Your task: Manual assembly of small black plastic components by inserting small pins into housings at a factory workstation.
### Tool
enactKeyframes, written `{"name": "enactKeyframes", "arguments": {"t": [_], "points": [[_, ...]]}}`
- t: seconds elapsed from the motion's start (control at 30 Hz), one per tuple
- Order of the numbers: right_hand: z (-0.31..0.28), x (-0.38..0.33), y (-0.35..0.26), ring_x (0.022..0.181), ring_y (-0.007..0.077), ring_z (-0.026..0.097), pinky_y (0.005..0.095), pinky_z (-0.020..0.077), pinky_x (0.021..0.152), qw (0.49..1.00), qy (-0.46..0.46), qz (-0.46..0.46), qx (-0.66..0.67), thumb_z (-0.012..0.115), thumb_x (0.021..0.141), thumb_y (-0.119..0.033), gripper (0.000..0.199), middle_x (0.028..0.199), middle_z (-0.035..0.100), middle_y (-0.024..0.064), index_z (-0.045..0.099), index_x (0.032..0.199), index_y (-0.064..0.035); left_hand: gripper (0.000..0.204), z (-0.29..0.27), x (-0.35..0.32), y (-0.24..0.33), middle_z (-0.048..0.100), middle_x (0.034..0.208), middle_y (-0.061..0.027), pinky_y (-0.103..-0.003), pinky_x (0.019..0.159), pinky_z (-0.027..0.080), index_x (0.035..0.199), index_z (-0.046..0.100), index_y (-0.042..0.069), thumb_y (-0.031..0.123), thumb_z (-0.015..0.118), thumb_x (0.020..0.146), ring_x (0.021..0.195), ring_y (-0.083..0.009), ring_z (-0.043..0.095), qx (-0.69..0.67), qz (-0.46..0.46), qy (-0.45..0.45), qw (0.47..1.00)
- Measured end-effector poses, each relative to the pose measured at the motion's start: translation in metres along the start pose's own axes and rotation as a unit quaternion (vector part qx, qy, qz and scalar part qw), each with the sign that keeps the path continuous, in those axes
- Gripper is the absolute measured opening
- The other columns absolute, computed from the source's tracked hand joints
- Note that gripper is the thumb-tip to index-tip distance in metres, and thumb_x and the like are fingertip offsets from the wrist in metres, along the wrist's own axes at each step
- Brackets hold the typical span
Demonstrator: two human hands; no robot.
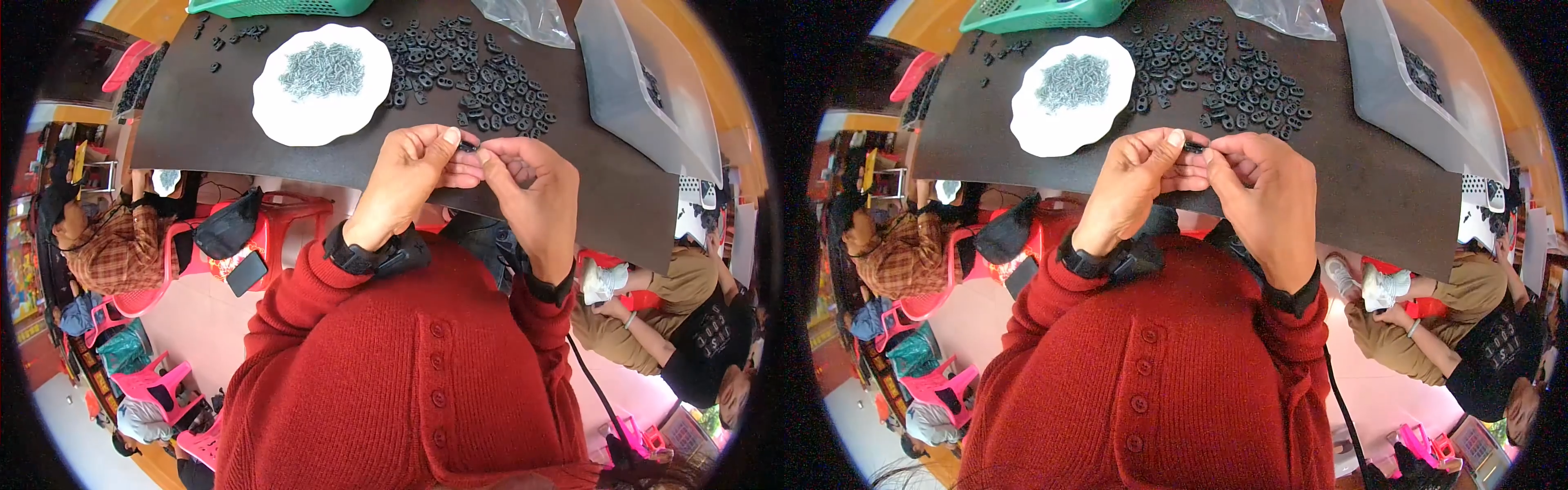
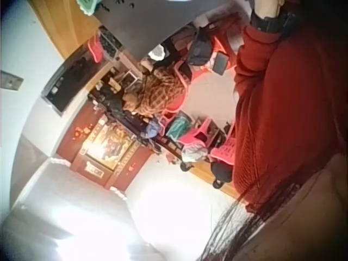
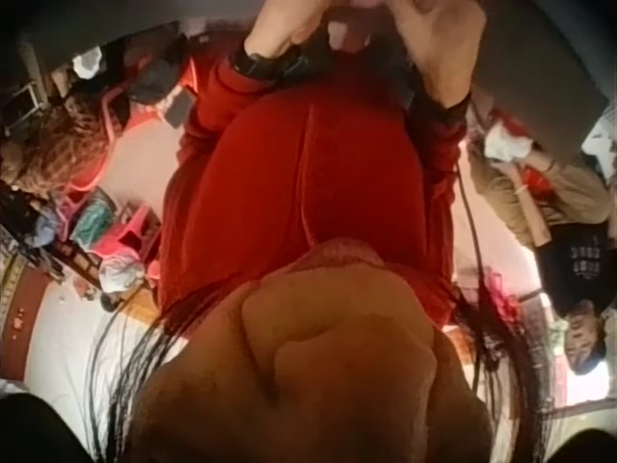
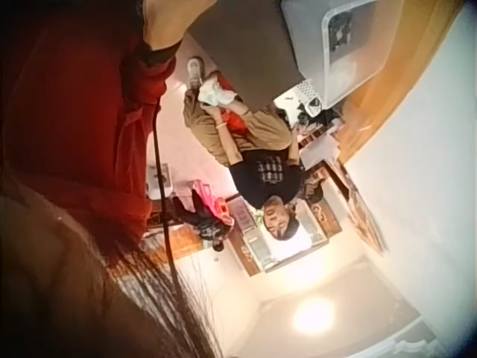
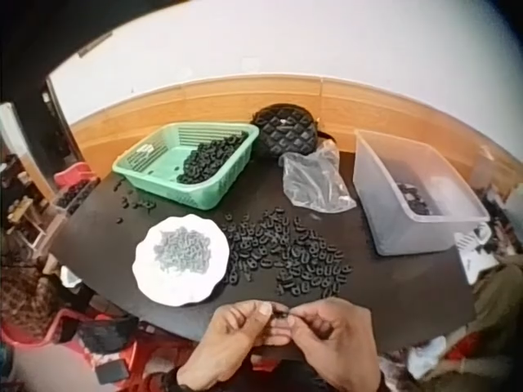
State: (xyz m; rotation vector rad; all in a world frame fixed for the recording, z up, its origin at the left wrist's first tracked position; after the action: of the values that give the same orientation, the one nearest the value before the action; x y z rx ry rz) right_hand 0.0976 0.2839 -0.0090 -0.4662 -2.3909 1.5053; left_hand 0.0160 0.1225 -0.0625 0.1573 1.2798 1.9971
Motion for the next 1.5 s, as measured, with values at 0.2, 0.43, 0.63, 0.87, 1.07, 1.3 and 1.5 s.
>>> {"name": "enactKeyframes", "arguments": {"t": [0.2,0.43,0.63,0.87,1.07,1.3,1.5], "points": [[-0.001,0.001,-0.002,0.072,0.026,0.075,0.0378,0.0568,0.068,0.996,0.01,-0.038,-0.083,0.08,0.092,-0.013,0.013,0.085,0.074,0.012,0.081,0.1,-0.0036,0.036,0.011,-0.002,0.003,0.082,0.111,-0.0111,-0.032,0.092,0.066,0.131,0.074,-0.005,0.026,0.057,0.121,0.095,-0.0153,0.079,0.062,0.028,0.011,0.998],[-0.01,0.007,0.0,0.066,0.0101,0.063,0.0272,0.0509,0.064,0.99,-0.007,-0.09,-0.107,0.078,0.095,-0.002,0.009,0.083,0.07,0.0073,0.079,0.102,0.0024,0.036,0.019,0.0,0.003,0.081,0.111,-0.0102,-0.03,0.093,0.065,0.131,0.073,-0.005,0.025,0.057,0.121,0.097,-0.0141,0.078,0.098,0.032,0.021,0.994],[-0.018,0.01,0.012,0.069,0.007,0.064,0.0263,0.0518,0.065,0.994,-0.03,-0.064,-0.078,0.077,0.098,-0.004,0.01,0.087,0.074,0.005,0.08,0.105,0.0035,0.029,0.026,0.001,0.005,0.081,0.111,-0.011,-0.03,0.093,0.065,0.132,0.072,-0.007,0.015,0.059,0.119,0.098,-0.0152,0.078,0.144,0.049,0.028,0.988],[-0.029,0.01,0.024,0.072,0.006,0.065,0.0268,0.0532,0.067,0.996,-0.005,-0.026,-0.08,0.077,0.099,-0.005,0.013,0.086,0.076,0.0051,0.081,0.108,0.0036,0.028,0.02,0.016,0.011,0.084,0.108,-0.0162,-0.034,0.089,0.065,0.134,0.073,-0.007,0.004,0.062,0.11,0.095,-0.0207,0.081,0.386,0.159,0.086,0.905],[-0.038,-0.002,0.032,0.073,0.0108,0.067,0.029,0.054,0.069,0.987,-0.018,-0.058,-0.151,0.076,0.1,-0.006,0.013,0.088,0.075,0.0098,0.08,0.109,0.0031,0.027,0.023,0.014,0.019,0.077,0.094,-0.0296,-0.048,0.086,0.061,0.121,0.08,-0.003,0.004,0.069,0.098,0.092,-0.0465,0.078,0.648,0.208,0.116,0.724],[-0.05,-0.015,0.043,0.072,0.0133,0.068,0.0296,0.0536,0.068,0.993,-0.022,-0.04,-0.112,0.076,0.099,-0.005,0.014,0.09,0.074,0.011,0.079,0.109,0.0046,0.02,0.029,0.006,0.017,0.078,0.095,-0.0277,-0.05,0.083,0.061,0.112,0.083,0.0,0.005,0.069,0.098,0.09,-0.0469,0.077,0.672,0.193,0.157,0.698],[-0.058,-0.023,0.041,0.07,0.0124,0.065,0.0304,0.0514,0.066,0.992,-0.028,-0.049,-0.109,0.075,0.1,-0.004,0.013,0.088,0.072,0.0111,0.078,0.109,0.0045,0.02,0.028,0.003,0.018,0.077,0.092,-0.0278,-0.046,0.079,0.061,0.112,0.083,0.0,0.005,0.07,0.098,0.085,-0.0445,0.078,0.668,0.236,0.137,0.693]]}}
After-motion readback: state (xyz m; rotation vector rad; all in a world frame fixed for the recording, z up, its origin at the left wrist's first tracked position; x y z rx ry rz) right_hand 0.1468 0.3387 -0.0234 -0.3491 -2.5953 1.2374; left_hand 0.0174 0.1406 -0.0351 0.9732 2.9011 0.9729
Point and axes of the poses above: each hand's wrist, its own x-axis towards the middle knuckle, its own z-axis out of the palm, y = z × x, the point moved 3 cm from there along x, towards the middle knuckle
